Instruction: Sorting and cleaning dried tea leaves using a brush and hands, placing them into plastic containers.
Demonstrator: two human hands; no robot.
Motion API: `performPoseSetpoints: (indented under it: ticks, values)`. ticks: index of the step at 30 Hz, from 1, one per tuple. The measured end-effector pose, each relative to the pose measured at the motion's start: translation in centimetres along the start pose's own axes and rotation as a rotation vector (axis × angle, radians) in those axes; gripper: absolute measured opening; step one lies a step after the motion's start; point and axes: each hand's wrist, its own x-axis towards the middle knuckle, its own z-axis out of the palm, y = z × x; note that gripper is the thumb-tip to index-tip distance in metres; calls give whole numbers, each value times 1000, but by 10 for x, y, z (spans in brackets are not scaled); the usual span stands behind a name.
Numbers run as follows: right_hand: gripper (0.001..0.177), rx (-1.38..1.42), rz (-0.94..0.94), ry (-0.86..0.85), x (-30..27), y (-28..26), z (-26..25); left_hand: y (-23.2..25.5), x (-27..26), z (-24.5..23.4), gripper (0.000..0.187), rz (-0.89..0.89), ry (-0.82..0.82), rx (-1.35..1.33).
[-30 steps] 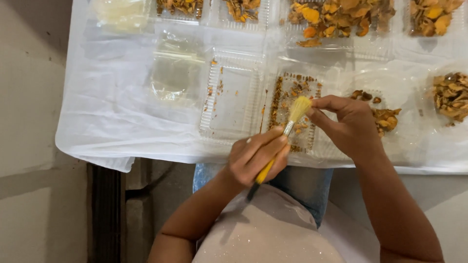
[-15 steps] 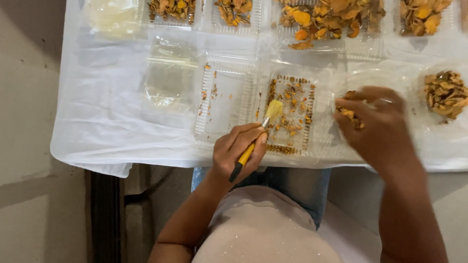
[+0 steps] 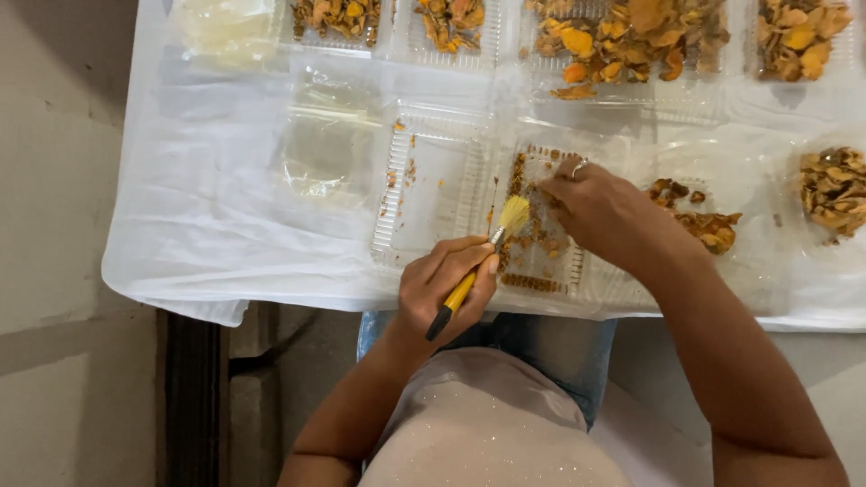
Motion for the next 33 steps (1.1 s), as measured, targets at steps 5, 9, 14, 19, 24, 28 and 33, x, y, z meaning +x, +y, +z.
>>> performPoseSetpoints:
  ticks: [5, 9, 14, 19, 24, 28, 33]
  values:
    - [5, -567, -161, 220, -10, 10, 36, 1, -1, -1, 4, -26, -19, -3]
    - [11, -313, -121, 354, -13, 7, 28, 1, -1, 0, 3, -18, 0, -18]
    - [13, 590, 13, 457, -30, 0, 7, -6, -13, -3, 2, -80, 41, -109]
    - [19, 1232, 149, 534, -46, 1, 17, -1, -20, 9, 12, -70, 89, -187]
    - [20, 1444, 117, 602, -52, 8, 27, 13, -5, 3, 28, -198, -161, -380]
    - [23, 1357, 133, 579, -56, 5, 30, 26, 7, 8, 20, -146, -61, -144]
    - [20, 1323, 135, 594, -60, 6, 29, 18, 8, 7, 20, -226, -88, -275]
